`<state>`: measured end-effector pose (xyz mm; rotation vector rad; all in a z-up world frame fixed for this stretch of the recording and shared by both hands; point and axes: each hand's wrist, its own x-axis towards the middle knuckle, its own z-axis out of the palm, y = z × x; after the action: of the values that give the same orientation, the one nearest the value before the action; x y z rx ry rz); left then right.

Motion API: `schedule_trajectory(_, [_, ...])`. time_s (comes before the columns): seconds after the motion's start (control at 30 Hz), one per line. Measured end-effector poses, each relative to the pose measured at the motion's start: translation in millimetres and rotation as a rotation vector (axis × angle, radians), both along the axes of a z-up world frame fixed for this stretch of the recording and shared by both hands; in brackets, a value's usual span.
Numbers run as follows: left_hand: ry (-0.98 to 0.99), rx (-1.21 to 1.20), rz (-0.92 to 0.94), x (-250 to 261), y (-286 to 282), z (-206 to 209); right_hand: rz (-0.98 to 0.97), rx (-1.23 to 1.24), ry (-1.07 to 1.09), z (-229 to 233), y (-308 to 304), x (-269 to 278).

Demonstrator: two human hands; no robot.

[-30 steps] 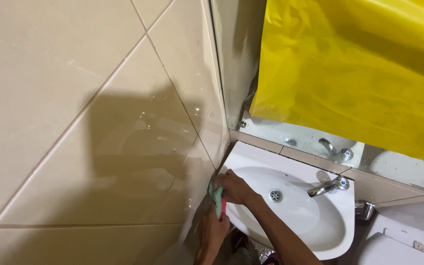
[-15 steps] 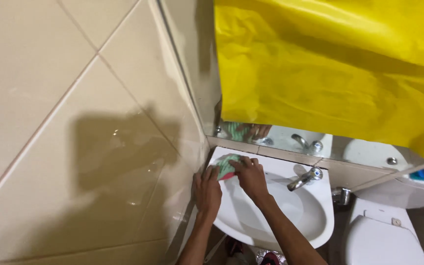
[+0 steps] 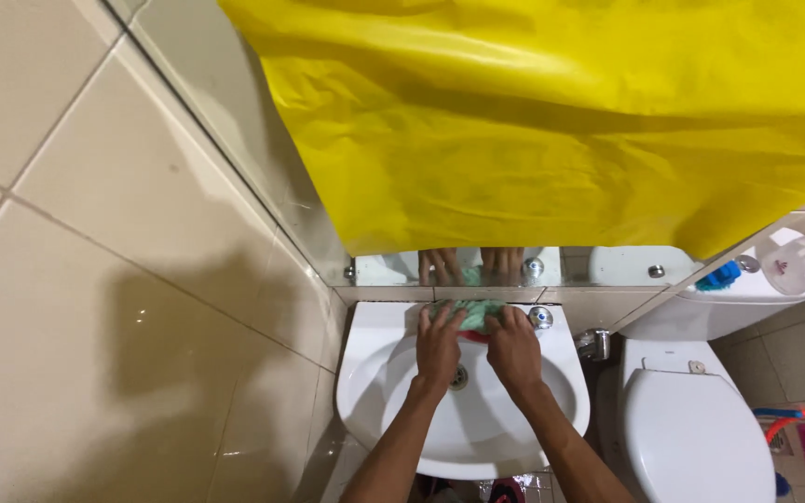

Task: Cleaning a bathroom sink and faucet using a sponge and water, then wiping the mirror.

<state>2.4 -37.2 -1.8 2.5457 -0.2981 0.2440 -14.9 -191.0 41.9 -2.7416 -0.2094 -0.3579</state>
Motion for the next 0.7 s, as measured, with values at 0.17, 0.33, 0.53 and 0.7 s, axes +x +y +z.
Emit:
schedule_trajectory(0.17, [-0.035, -0.009, -0.045, 4, 18, -4, -0.004, 0.036, 0.0, -14, 11, 2])
schedule_trajectory(0.33, [-0.015, 0.13, 0.006, 18, 53, -32, -0.001, 0.076, 0.141, -56, 36, 16])
schedule_trajectory(0.53, [-0.058, 0.196, 0.11, 10, 99, -20, 0.172, 0.137, 0.134, -22, 76, 16])
schedule_trajectory(0.7, [-0.104, 0.204, 0.269, -4, 124, 3, 0.324, 0.128, 0.112, -31, 102, 26])
